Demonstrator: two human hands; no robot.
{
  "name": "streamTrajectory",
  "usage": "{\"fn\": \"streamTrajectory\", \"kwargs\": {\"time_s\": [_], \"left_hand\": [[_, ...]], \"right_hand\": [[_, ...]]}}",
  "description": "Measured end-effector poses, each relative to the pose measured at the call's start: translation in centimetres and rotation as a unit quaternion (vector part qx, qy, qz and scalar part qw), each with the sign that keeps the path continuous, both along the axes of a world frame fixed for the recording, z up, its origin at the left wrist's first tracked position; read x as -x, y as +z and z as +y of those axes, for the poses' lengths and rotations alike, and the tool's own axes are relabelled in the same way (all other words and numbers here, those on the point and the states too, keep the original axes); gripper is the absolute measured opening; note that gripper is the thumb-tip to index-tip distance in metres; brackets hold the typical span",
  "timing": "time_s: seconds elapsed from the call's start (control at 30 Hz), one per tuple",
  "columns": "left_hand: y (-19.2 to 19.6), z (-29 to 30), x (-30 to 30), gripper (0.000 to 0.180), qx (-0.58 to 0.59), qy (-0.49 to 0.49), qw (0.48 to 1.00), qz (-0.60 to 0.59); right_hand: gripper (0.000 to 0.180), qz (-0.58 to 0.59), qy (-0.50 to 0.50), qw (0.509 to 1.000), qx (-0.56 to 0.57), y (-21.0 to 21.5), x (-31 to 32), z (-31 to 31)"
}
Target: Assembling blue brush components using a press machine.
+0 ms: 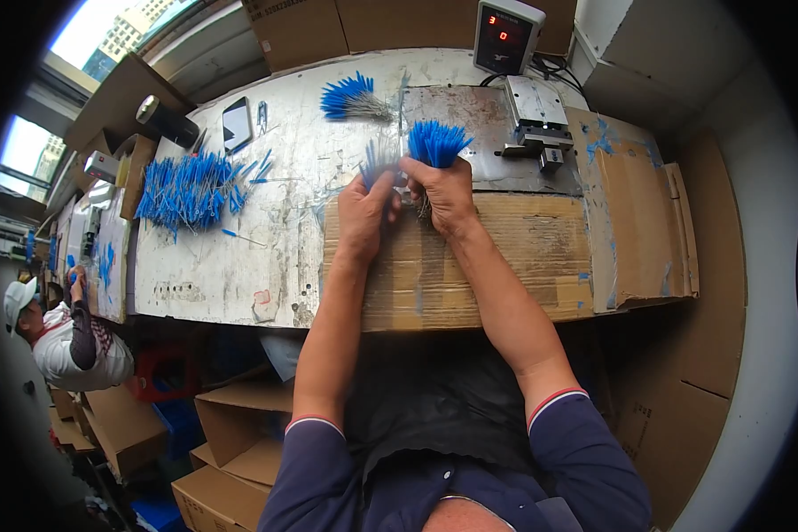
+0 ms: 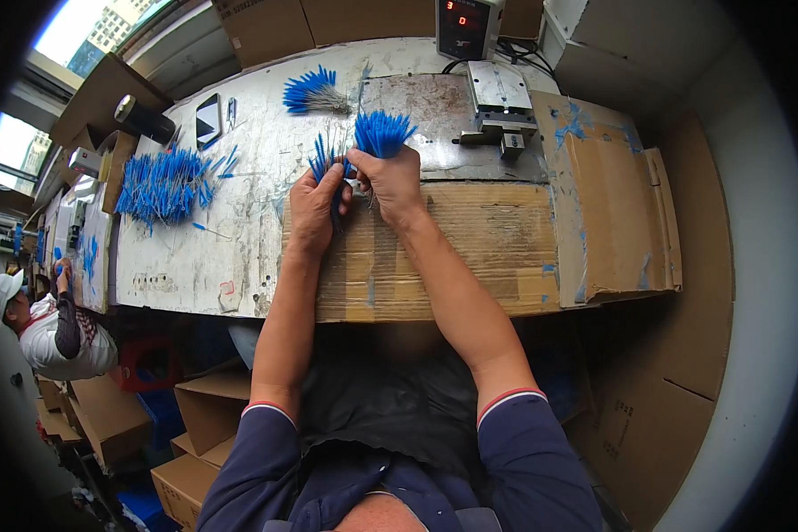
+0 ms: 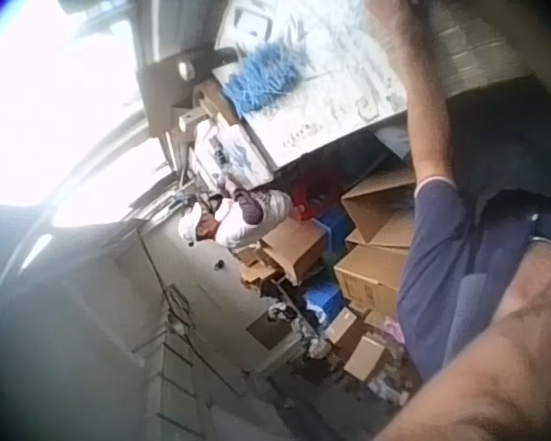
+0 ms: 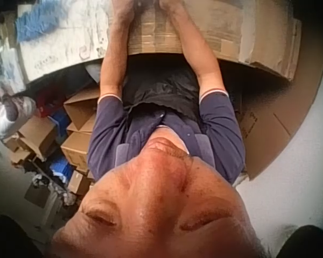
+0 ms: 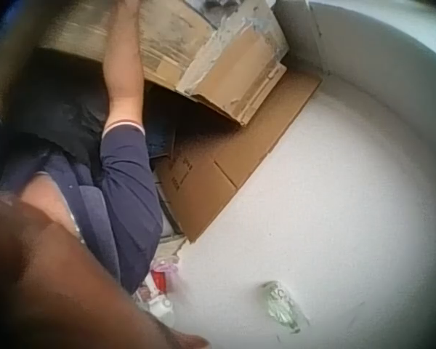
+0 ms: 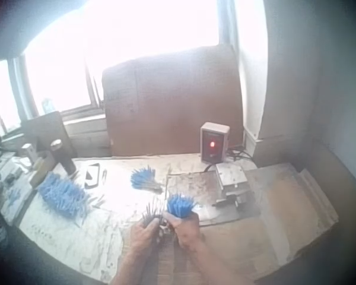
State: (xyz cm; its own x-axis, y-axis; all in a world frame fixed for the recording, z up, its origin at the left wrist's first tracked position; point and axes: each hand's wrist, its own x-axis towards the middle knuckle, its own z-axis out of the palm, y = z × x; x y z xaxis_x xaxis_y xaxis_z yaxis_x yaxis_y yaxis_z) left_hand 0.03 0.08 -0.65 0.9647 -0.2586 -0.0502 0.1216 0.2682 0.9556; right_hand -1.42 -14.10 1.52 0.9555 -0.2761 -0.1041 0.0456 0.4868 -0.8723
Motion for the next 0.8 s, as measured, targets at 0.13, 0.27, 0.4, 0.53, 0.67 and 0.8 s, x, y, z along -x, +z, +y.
{"fn": "streamTrajectory", "kwargs": {"time_s": [0.13,0.27,0.4,0.53,0.67,0.8], "left_hand": [[-0.4,0.0,-0.2,0.017,-0.012,0.011,1.0,0.0],[-0.6,-0.1,-0.2,0.016,-0.03,0.008,0.999,-0.011],[-0.4,0.1,-0.1,0.016,-0.046,0.004,0.999,-0.016],[-0.3,-0.2,0.0,0.016,-0.031,0.004,0.999,-0.015],[-0.1,-0.3,0.0,0.017,-0.001,0.007,1.0,-0.006],[0.2,-1.0,0.2,0.017,0.022,0.043,0.999,0.001]], "right_hand": [[0.006,-0.019,0.023,0.999,0.033,-0.1,0.1,0.0],[0.01,-0.003,0.025,0.998,0.059,-0.4,0.0,-0.3],[0.01,-0.01,0.032,0.999,0.017,-0.4,-0.1,-0.1],[0.008,-0.008,0.043,0.999,0.019,-0.4,-0.1,-0.4],[0.007,0.01,0.003,1.0,0.004,-0.7,-0.1,0.2],[0.006,-0.016,-0.088,0.996,-0.008,-0.6,-0.8,-0.4]]}}
